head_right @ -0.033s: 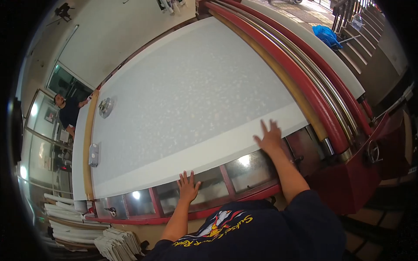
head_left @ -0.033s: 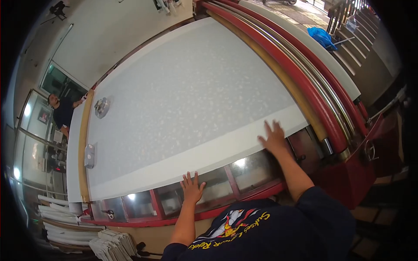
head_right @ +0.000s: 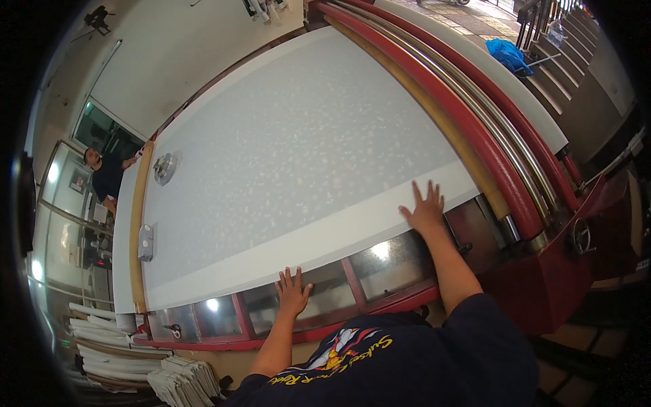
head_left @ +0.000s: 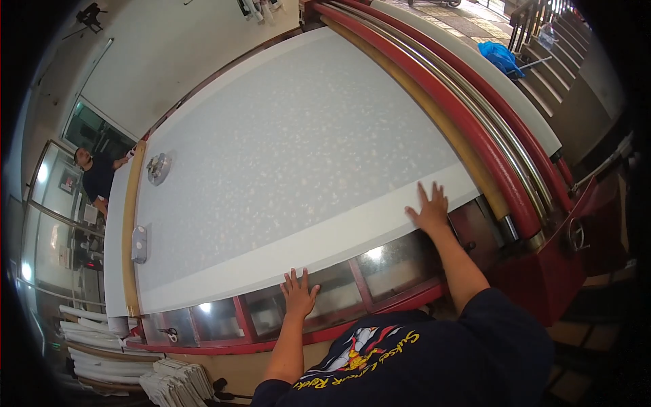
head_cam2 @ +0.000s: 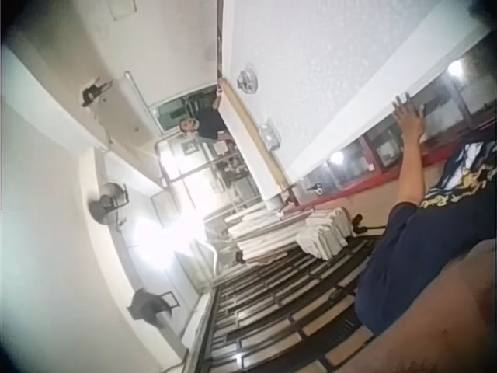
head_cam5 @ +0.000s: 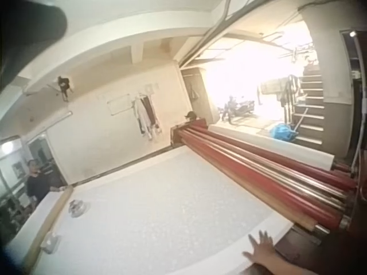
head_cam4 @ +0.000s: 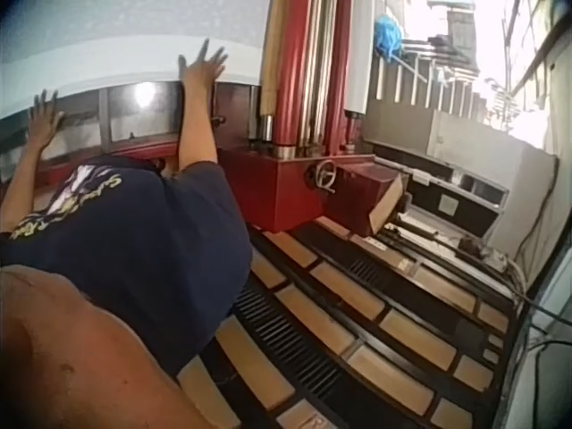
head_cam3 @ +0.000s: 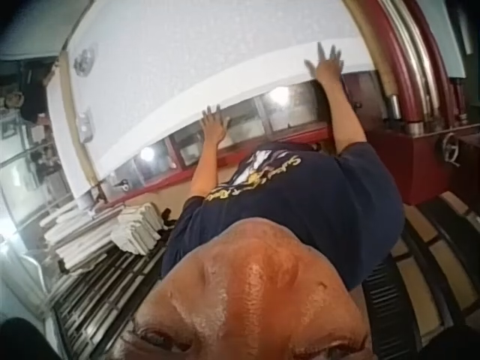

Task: The user is operating a large fabric printing machine, aligning fabric and checking rolls.

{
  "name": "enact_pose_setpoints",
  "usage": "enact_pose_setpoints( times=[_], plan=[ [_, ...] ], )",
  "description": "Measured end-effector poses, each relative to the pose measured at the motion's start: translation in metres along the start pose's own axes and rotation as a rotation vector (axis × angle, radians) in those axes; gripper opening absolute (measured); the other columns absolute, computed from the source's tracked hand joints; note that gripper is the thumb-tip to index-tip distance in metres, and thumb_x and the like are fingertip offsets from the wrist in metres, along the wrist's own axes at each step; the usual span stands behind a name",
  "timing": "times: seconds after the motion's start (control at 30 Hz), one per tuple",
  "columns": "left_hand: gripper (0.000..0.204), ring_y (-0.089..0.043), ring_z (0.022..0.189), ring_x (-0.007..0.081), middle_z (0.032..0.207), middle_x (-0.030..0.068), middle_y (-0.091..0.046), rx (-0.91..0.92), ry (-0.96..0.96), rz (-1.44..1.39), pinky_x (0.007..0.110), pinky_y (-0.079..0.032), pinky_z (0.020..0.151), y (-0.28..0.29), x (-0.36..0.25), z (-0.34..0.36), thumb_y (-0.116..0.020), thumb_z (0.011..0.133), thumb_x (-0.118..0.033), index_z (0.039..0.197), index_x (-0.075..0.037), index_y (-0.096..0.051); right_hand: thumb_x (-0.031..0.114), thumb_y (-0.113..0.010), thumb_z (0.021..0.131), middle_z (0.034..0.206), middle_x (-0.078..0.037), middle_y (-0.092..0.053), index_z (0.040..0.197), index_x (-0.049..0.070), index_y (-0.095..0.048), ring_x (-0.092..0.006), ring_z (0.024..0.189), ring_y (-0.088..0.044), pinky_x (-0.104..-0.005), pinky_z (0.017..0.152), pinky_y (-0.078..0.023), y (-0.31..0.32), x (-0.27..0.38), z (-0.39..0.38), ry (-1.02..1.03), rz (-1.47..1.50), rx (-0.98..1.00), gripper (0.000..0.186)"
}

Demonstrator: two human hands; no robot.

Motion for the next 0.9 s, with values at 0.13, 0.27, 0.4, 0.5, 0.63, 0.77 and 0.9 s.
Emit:
enact_pose_setpoints(
  times=[0.13,0.27,0.4,0.5,0.63,0.77,0.9],
  plan=[
    [0.078,-0.005,0.155,0.0496,0.168,0.0257,-0.011,0.052,0.042,0.011,0.071,-0.008,0.119,0.0,-0.001,0.002,-0.046,0.102,-0.061,0.164,-0.02,-0.023,0.073,-0.044,0.095,0.169,-0.027,0.004,0.166,0.026,-0.003,-0.0457,0.156,0.002,-0.0601,0.124,-0.004,-0.023,-0.028,0.006,-0.112,-0.098,0.343,0.094],
    [0.079,-0.005,0.155,0.0489,0.168,0.0255,-0.009,0.08,0.059,0.0,0.071,-0.008,0.119,-0.003,-0.004,-0.005,-0.045,0.101,-0.061,0.164,-0.019,-0.021,0.071,-0.036,0.098,0.169,-0.026,0.011,0.166,0.023,0.002,-0.0455,0.156,0.009,-0.0617,0.124,0.001,-0.031,-0.035,0.004,-0.125,-0.08,0.404,0.091],
    [0.081,-0.004,0.156,0.0476,0.169,0.0251,-0.008,0.11,0.065,0.017,0.07,-0.008,0.119,-0.007,-0.003,-0.01,-0.045,0.101,-0.062,0.164,-0.019,-0.018,0.069,-0.034,0.1,0.168,-0.027,0.011,0.166,0.021,0.002,-0.0462,0.156,0.01,-0.0616,0.124,0.002,-0.034,-0.027,-0.006,-0.121,-0.081,0.403,0.09],
    [0.081,-0.003,0.156,0.047,0.169,0.0243,-0.007,0.14,0.07,0.014,0.069,-0.008,0.12,-0.008,-0.003,-0.013,-0.044,0.102,-0.062,0.165,-0.019,-0.016,0.068,-0.034,0.1,0.168,-0.028,0.011,0.166,0.02,0.002,-0.0477,0.155,0.01,-0.0617,0.124,0.002,-0.035,-0.021,-0.017,-0.101,-0.095,0.422,0.089],
    [0.082,-0.004,0.156,0.0468,0.169,0.0237,-0.007,0.136,0.062,0.018,0.068,-0.01,0.12,-0.008,-0.002,-0.022,-0.045,0.102,-0.062,0.165,-0.018,-0.016,0.065,-0.034,0.101,0.167,-0.029,0.011,0.166,0.019,0.002,-0.0491,0.154,0.01,-0.0617,0.123,0.003,-0.036,-0.007,-0.028,-0.083,-0.102,0.432,0.087],
    [0.08,-0.007,0.156,0.0439,0.169,0.0227,-0.01,0.089,0.07,-0.005,0.067,-0.011,0.12,-0.004,0.001,-0.03,-0.045,0.101,-0.062,0.164,-0.019,-0.019,0.059,-0.035,0.103,0.167,-0.03,0.01,0.165,0.013,0.001,-0.0485,0.155,0.009,-0.0581,0.125,0.002,-0.043,0.002,-0.04,-0.056,-0.117,0.448,0.085],
    [0.078,-0.011,0.156,0.0444,0.168,0.0229,-0.014,0.056,0.053,-0.031,0.064,-0.014,0.121,-0.011,0.008,-0.054,-0.046,0.102,-0.059,0.164,-0.019,-0.022,0.038,-0.043,0.105,0.167,-0.031,0.002,0.162,-0.001,-0.006,-0.0456,0.156,0.0,-0.0528,0.126,-0.007,-0.051,0.025,-0.049,-0.006,-0.072,0.424,0.079]
  ],
)
Point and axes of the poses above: each hand's wrist, its own z-axis towards the middle knuckle, its own y-axis out of the back of the hand, x = y × z, the point moved 5 cm from there along z, towards the middle knuckle
